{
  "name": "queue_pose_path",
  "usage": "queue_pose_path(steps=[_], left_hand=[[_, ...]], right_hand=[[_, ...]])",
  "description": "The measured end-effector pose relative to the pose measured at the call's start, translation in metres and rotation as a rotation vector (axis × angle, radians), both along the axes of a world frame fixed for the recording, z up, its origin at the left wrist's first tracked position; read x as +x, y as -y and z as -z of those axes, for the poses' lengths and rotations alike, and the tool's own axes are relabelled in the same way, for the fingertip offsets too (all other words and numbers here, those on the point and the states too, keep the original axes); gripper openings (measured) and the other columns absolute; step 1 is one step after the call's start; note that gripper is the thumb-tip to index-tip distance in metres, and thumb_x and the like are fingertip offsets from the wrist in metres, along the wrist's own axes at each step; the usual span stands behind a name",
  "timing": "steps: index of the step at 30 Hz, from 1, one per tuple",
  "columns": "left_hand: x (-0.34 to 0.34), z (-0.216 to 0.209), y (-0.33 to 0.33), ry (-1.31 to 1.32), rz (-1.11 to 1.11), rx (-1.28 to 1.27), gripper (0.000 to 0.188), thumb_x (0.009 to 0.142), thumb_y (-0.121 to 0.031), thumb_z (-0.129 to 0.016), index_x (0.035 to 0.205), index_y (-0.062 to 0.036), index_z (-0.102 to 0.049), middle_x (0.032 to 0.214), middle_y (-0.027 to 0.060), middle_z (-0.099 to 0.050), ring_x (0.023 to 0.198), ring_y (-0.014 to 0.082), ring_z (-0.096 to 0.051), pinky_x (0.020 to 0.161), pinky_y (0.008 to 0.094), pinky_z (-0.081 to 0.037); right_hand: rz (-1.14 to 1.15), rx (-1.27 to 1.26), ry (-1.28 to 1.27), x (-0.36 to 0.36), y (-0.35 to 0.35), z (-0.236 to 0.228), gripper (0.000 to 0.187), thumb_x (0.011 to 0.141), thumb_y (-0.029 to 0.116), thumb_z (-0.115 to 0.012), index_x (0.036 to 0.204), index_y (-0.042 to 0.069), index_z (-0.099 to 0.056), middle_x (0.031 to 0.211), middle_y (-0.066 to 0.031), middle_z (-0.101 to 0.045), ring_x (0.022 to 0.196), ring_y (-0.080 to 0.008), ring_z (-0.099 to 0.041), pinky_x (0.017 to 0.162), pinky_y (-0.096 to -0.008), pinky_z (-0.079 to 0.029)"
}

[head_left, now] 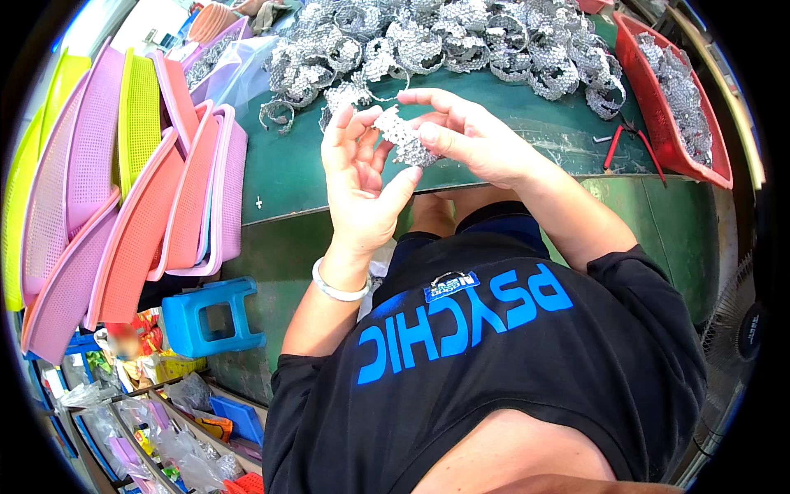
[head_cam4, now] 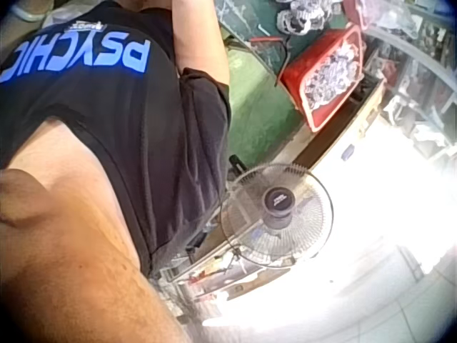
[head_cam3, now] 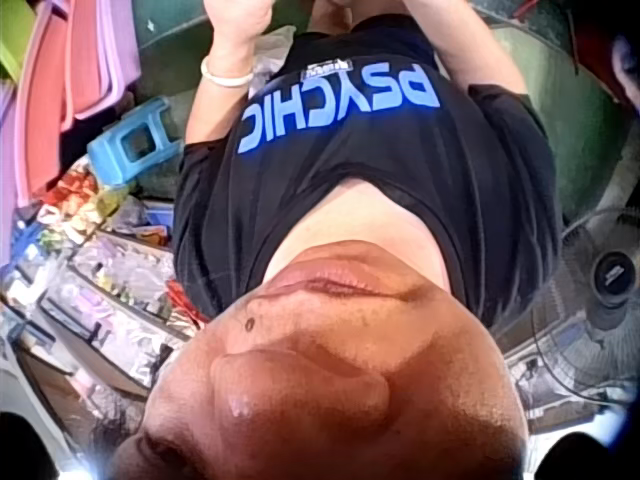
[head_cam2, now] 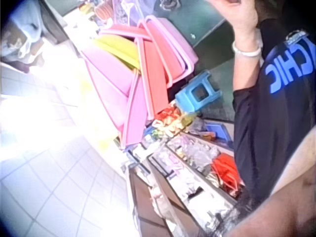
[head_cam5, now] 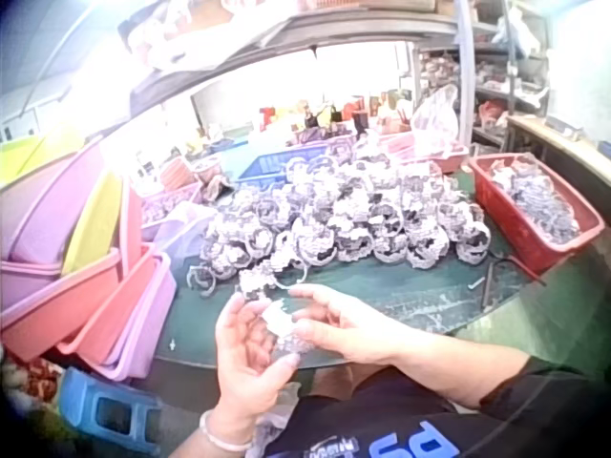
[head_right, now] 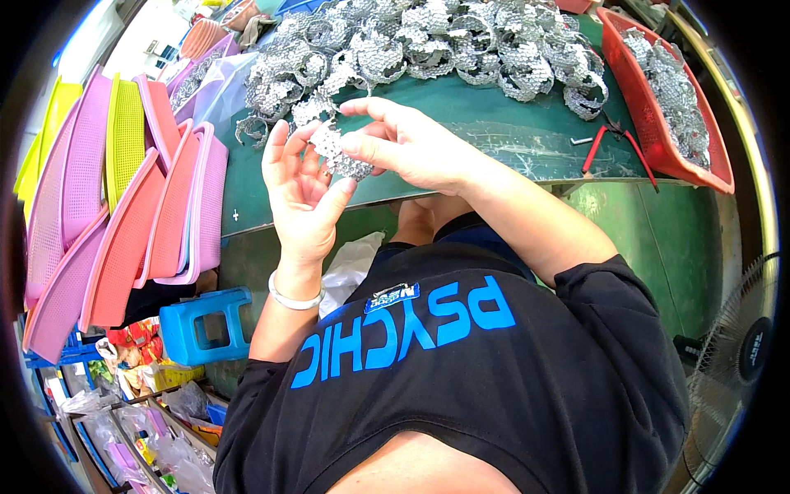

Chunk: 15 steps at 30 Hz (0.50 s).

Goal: The person picks up small, silver, mesh-like metal sponges from a green table, inspects them by hand, and places them into a red plastic basket. The person repeats this process for several items before picking up a black mesh bag and placing it into the basket.

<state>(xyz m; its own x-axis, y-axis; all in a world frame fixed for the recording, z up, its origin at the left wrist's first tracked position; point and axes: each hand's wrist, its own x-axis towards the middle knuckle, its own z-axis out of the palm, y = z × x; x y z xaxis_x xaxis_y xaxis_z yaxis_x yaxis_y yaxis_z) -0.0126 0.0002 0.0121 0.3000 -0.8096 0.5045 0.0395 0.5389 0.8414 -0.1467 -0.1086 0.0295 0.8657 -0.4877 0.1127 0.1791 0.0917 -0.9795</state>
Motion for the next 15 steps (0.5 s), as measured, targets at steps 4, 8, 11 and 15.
queue_pose_path(steps=[4,8,11,15], left_hand=[[0.0010,0.0023,0.0001,0.072,0.009,-0.029,0.087,0.067,0.012,-0.062,0.137,-0.0079,-0.016,0.129,0.0132,-0.034,0.120,0.0234,-0.040,0.101,0.0382,-0.032],[0.0025,0.0031,0.0001,0.122,0.017,-0.040,0.087,0.068,0.012,-0.061,0.138,-0.0077,-0.014,0.132,0.0132,-0.033,0.122,0.0236,-0.037,0.103,0.0385,-0.028],[0.0032,0.0037,0.0007,0.170,-0.025,-0.032,0.086,0.068,0.009,-0.061,0.139,-0.0075,-0.015,0.134,0.0134,-0.031,0.126,0.0236,-0.033,0.103,0.0382,-0.026],[0.0027,-0.0006,-0.0043,0.133,-0.055,0.041,0.086,0.068,0.004,-0.063,0.139,-0.0074,-0.016,0.134,0.0136,-0.031,0.126,0.0235,-0.031,0.102,0.0378,-0.027]], right_hand=[[-0.044,0.014,0.019,0.0007,0.0016,-0.0001,0.053,0.084,0.014,-0.060,0.130,0.004,-0.036,0.111,-0.0082,-0.055,0.098,-0.0124,-0.053,0.086,-0.0273,-0.044],[-0.025,0.025,0.053,0.0001,0.0000,-0.0009,0.055,0.082,0.008,-0.061,0.130,0.005,-0.037,0.111,-0.0077,-0.054,0.098,-0.0124,-0.053,0.087,-0.0272,-0.043],[-0.003,0.019,0.110,-0.0006,-0.0028,-0.0004,0.057,0.080,0.006,-0.062,0.131,0.005,-0.036,0.112,-0.0075,-0.054,0.100,-0.0126,-0.053,0.088,-0.0272,-0.043],[0.002,0.036,0.173,-0.0001,-0.0015,0.0031,0.062,0.078,0.004,-0.064,0.132,0.006,-0.034,0.113,-0.0073,-0.052,0.102,-0.0132,-0.052,0.089,-0.0271,-0.043]])
